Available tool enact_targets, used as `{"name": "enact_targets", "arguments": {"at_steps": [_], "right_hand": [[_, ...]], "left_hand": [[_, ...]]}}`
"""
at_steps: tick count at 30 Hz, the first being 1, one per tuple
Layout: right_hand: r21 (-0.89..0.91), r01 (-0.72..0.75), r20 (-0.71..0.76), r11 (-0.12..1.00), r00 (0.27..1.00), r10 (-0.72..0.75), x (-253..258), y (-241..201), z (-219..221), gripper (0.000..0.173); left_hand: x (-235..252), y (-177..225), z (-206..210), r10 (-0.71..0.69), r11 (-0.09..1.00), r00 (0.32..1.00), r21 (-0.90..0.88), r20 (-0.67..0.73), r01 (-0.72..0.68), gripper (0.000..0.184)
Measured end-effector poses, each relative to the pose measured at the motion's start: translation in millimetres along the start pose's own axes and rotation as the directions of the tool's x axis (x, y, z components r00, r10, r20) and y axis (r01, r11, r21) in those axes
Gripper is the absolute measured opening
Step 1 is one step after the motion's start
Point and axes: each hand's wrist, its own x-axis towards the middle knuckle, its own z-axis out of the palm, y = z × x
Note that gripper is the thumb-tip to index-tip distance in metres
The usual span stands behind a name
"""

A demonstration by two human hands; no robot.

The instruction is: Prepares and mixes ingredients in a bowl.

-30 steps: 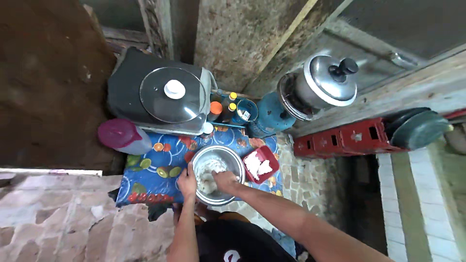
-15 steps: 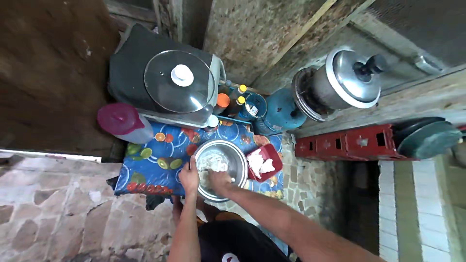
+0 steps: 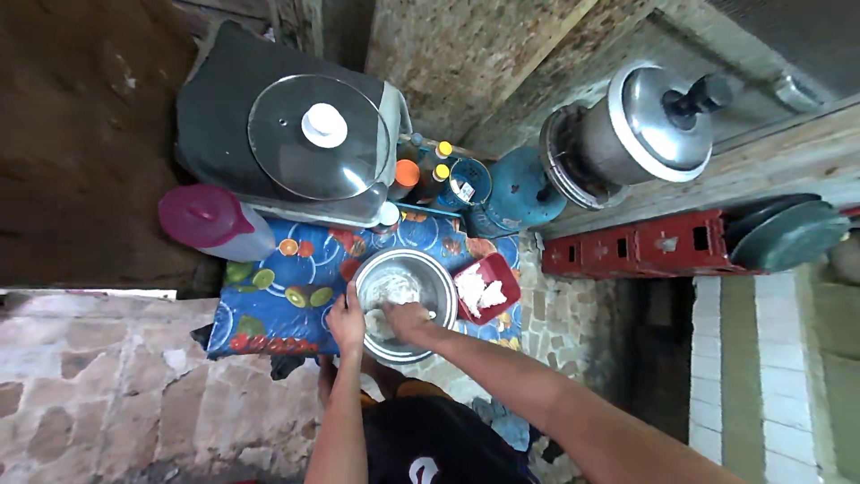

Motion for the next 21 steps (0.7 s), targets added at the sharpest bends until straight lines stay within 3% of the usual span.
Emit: {"name": "enact_targets", "arguments": {"at_steps": [3, 6, 10, 16, 21], "right_hand": [[-0.04, -0.001, -0.033, 0.999, 0.999, -0.001, -10.5, 23.5, -16.9, 0.066], [-0.049, -0.092, -0.083, 0.994, 0.993, 0.088, -10.6, 38.2, -33.6, 0.057], [-0.051, -0.162, 0.12, 0.985, 0.979, 0.167, -12.2, 33.8, -20.0, 0.04], [0.013, -0.123, 0.262, 0.992, 0.958, 0.115, -2.4, 30.9, -7.9, 0.039], [0.139, -0.028, 0.246, 0.99, 0.969, -0.007, 15.4, 33.2, 7.7, 0.038]], "left_hand": [[-0.3, 3.1, 0.6, 0.005, 1.0, 1.0, 0.004, 0.006, -0.005, 0.064], [-0.7, 3.3, -0.7, 0.009, 1.0, 1.0, 0.006, -0.005, -0.009, 0.064], [-1.1, 3.2, 1.0, 0.01, 1.0, 1.0, -0.003, -0.004, -0.01, 0.062], [-3.7, -0.1, 6.6, -0.007, 0.996, 1.0, -0.094, -0.024, 0.005, 0.059], [-5.1, 2.1, 8.0, -0.003, 0.996, 0.999, -0.089, -0.036, 0.0, 0.058]]}}
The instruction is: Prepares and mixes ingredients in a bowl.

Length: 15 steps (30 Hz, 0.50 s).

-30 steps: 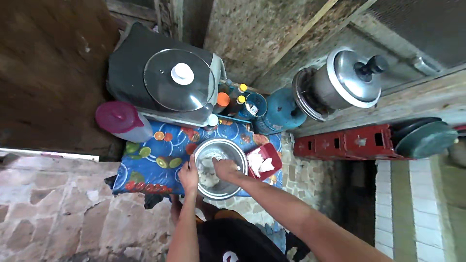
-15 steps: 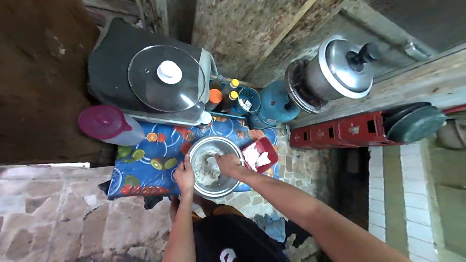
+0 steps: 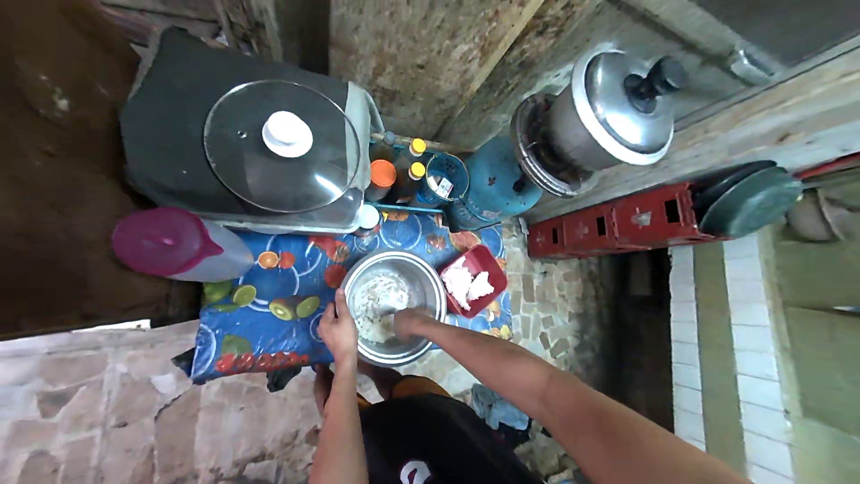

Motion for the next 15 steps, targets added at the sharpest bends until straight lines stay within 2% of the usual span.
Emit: {"name": "enact_targets", "arguments": {"at_steps": [2, 6, 8, 11, 15], "right_hand": [[0.101, 0.072, -0.062, 0.992, 0.996, -0.066, 12.1, -8.9, 4.6, 0.039], [0.205, 0.142, -0.103, 0.968, 0.987, -0.123, -1.2, -27.3, -31.4, 0.037], [0.12, 0.162, -0.121, 0.979, 0.982, -0.148, -17.5, -32.3, -57.3, 0.037], [-0.059, 0.047, -0.102, 0.997, 0.993, -0.053, -41.2, -36.8, -80.4, 0.036], [-0.209, -0.057, -0.131, 0.976, 0.991, 0.029, -54.5, -17.2, -82.3, 0.037]], "left_hand": [[0.8, 1.5, -0.3, 0.002, 1.0, 1.0, 0.007, -0.003, -0.002, 0.059], [2.8, 1.9, -4.0, 0.014, 0.999, 1.0, 0.031, 0.003, -0.014, 0.06], [3.5, 2.8, -3.6, 0.029, 0.998, 1.0, 0.053, 0.012, -0.029, 0.06], [4.0, 0.6, -4.5, 0.039, 0.997, 0.999, 0.065, 0.014, -0.04, 0.06], [5.7, 0.1, -3.4, 0.026, 0.999, 1.0, 0.041, 0.018, -0.027, 0.059]]}}
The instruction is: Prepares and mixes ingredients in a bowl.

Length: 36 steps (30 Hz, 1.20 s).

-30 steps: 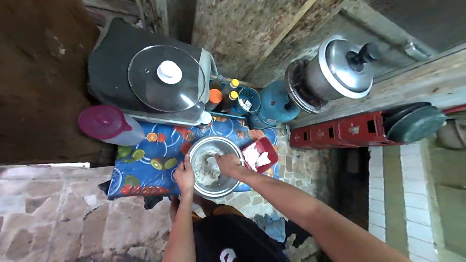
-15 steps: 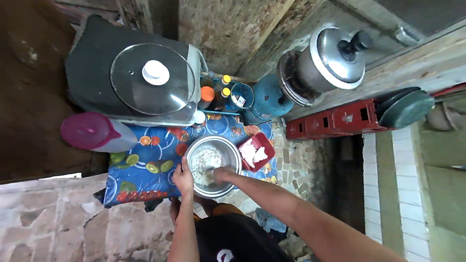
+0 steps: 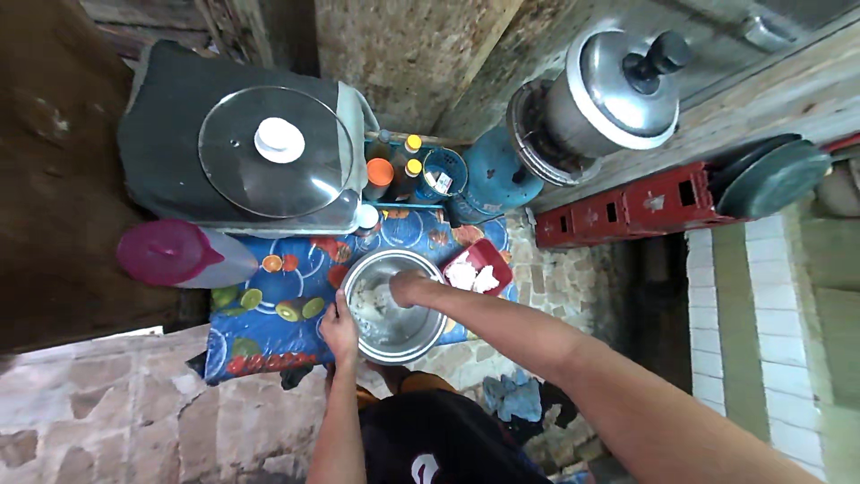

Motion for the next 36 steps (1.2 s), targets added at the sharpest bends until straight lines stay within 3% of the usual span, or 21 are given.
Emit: {"name": "enact_targets", "arguments": {"at_steps": [3, 6, 7, 10, 13, 15, 18, 21, 23, 25, 27, 29, 33, 36], "right_hand": [[-0.049, -0.025, -0.069, 0.999, 0.997, 0.022, -2.1, 18.8, 14.8, 0.038], [-0.051, -0.02, -0.119, 0.999, 0.993, 0.013, 0.5, 26.6, 30.7, 0.065], [-0.056, -0.01, -0.101, 0.998, 0.995, 0.005, -1.4, 25.6, 34.6, 0.066], [-0.086, 0.062, 0.006, 0.994, 0.998, -0.062, -2.0, 27.4, 45.8, 0.041], [-0.035, 0.161, 0.172, 0.986, 0.973, -0.153, 17.5, 35.9, 52.0, 0.053], [0.129, 0.203, 0.217, 0.971, 0.949, -0.228, 32.5, 34.5, 61.4, 0.058], [0.479, 0.235, 0.049, 0.846, 0.955, -0.294, 50.1, 8.4, 83.9, 0.056], [0.77, 0.189, -0.149, 0.61, 0.982, -0.117, 61.4, -22.8, 89.2, 0.059], [0.835, 0.181, -0.182, 0.519, 0.982, -0.05, 60.1, -21.9, 84.7, 0.064], [0.782, 0.234, -0.209, 0.578, 0.972, -0.111, 53.9, -1.8, 83.0, 0.065], [0.55, 0.273, -0.184, 0.79, 0.961, -0.205, 41.7, 19.8, 78.5, 0.06], [0.282, 0.202, -0.079, 0.938, 0.979, -0.187, 19.2, 27.5, 73.0, 0.056], [-0.006, 0.107, -0.125, 0.994, 0.986, -0.107, -1.1, 18.2, 72.4, 0.03], [-0.077, 0.144, -0.169, 0.987, 0.973, -0.156, 2.5, 9.9, 83.6, 0.033]], "left_hand": [[0.1, -1.3, 0.0, -0.006, 1.0, 1.0, -0.012, 0.001, 0.006, 0.059], [-0.5, -0.3, -1.4, -0.002, 1.0, 1.0, -0.015, 0.009, 0.003, 0.059], [-0.6, -0.1, -2.1, 0.002, 1.0, 1.0, -0.026, 0.008, -0.002, 0.059], [-1.1, 0.4, -1.6, 0.013, 0.999, 1.0, -0.033, -0.009, -0.013, 0.058], [-0.2, 0.2, -1.0, 0.013, 1.0, 1.0, -0.015, -0.009, -0.013, 0.058], [0.4, -0.7, -0.6, 0.002, 1.0, 1.0, -0.023, -0.01, -0.003, 0.057], [1.4, -2.1, 2.4, -0.009, 0.998, 1.0, -0.063, -0.019, 0.008, 0.055], [1.5, -3.8, 3.0, -0.011, 0.998, 1.0, -0.066, -0.011, 0.011, 0.057], [1.0, -3.6, 1.2, -0.007, 0.999, 1.0, -0.051, -0.009, 0.007, 0.057], [1.0, -2.6, 1.6, -0.01, 0.999, 1.0, -0.037, -0.003, 0.01, 0.058], [1.2, -2.2, 2.0, -0.015, 0.999, 1.0, -0.037, -0.002, 0.015, 0.058], [-0.1, -4.1, 2.1, -0.013, 0.999, 1.0, -0.051, -0.01, 0.013, 0.057], [0.5, -4.4, 3.4, -0.003, 0.997, 1.0, -0.073, -0.012, 0.002, 0.055], [0.2, -4.8, 1.6, 0.006, 0.998, 1.0, -0.056, -0.004, -0.006, 0.056]]}}
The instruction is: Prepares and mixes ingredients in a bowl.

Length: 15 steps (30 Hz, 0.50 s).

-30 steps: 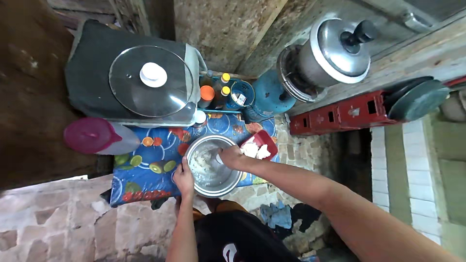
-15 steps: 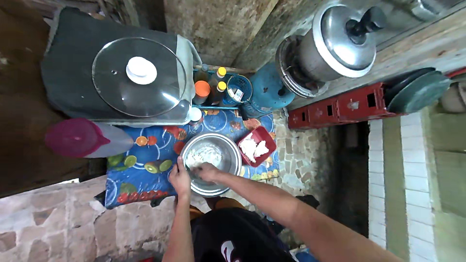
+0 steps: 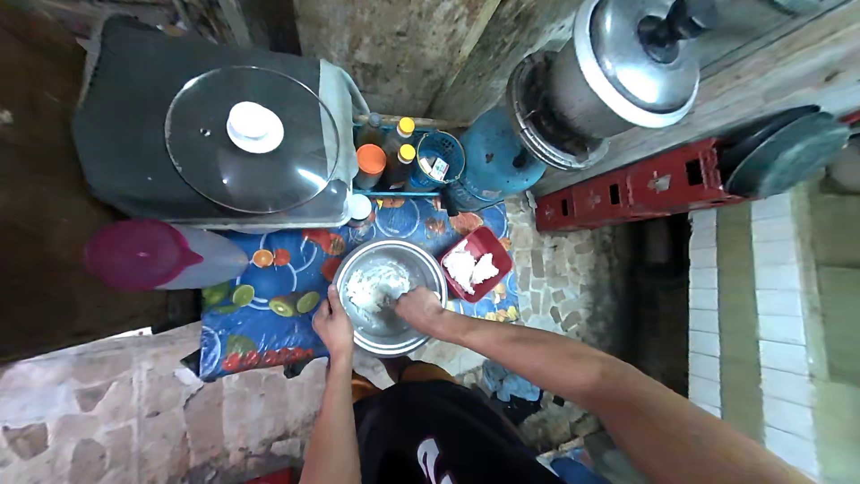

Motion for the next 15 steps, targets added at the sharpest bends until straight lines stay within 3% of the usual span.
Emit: {"name": "enact_targets", "arguments": {"at_steps": [5, 11, 15], "right_hand": [[0.015, 0.06, -0.088, 0.998, 0.994, -0.059, 4.8, -15.5, 29.7, 0.033], [0.091, 0.063, -0.081, 0.994, 0.995, -0.055, 18.5, -26.8, 13.8, 0.031], [0.135, 0.084, -0.123, 0.987, 0.99, -0.067, 27.7, -12.3, -0.5, 0.04]], "left_hand": [[-0.2, 1.5, 2.4, 0.004, 1.0, 1.0, 0.024, -0.01, -0.004, 0.056], [1.2, 5.1, 2.8, -0.025, 0.997, 1.0, 0.08, -0.002, 0.025, 0.059], [0.8, 7.8, -2.0, -0.021, 0.995, 1.0, 0.101, 0.008, 0.02, 0.061]]}}
